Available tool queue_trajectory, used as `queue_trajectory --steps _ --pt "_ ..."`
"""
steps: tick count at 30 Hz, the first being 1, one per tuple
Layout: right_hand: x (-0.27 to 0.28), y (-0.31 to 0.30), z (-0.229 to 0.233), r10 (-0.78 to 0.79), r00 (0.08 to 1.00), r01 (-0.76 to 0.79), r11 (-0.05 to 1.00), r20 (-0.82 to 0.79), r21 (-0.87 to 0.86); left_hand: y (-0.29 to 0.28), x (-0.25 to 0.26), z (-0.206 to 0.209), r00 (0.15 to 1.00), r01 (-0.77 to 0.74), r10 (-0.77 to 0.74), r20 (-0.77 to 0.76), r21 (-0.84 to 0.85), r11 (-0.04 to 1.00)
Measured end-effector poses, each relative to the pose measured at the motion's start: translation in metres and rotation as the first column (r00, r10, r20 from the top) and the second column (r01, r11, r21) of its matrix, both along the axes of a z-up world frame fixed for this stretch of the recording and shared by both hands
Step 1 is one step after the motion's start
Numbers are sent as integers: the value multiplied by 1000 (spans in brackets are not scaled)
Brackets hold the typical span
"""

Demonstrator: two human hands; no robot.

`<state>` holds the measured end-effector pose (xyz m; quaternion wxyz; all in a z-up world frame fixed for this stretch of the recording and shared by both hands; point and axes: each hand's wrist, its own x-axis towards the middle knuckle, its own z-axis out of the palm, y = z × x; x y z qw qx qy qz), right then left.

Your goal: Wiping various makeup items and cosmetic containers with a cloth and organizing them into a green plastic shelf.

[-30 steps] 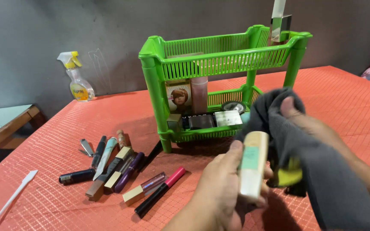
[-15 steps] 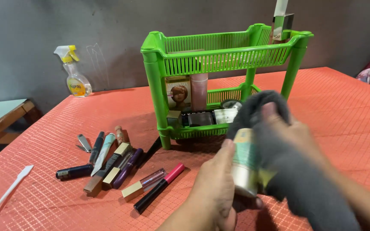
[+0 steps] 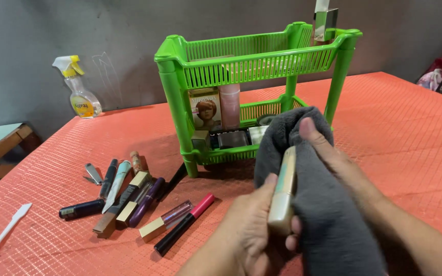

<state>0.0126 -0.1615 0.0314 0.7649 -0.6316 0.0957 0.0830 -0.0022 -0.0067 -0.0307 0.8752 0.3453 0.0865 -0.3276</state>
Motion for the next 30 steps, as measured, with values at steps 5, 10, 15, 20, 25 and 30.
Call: queue_trajectory --steps 5,10,15,20,25,30 --pt "13 -8 0 -211 977 214 947 37 -239 -6 -11 9 987 155 -160 -21 -155 976" --pt "14 -16 -4 -201 970 232 931 134 -282 11 -14 42 961 263 -255 106 -66 963" --pt "-2 1 -12 -46 942 97 985 333 -140 8 -1 40 980 0 -60 189 304 953" --pt "-6 6 -5 24 779 287 875 626 -390 -11 -4 24 989 -88 77 125 90 992" --pt "-4 -11 -13 -206 859 308 939 469 -152 -8 13 17 956 -237 53 288 654 719" --pt "-16 7 -18 74 996 -51 931 -50 362 -14 2 37 181 -811 119 976 80 579"
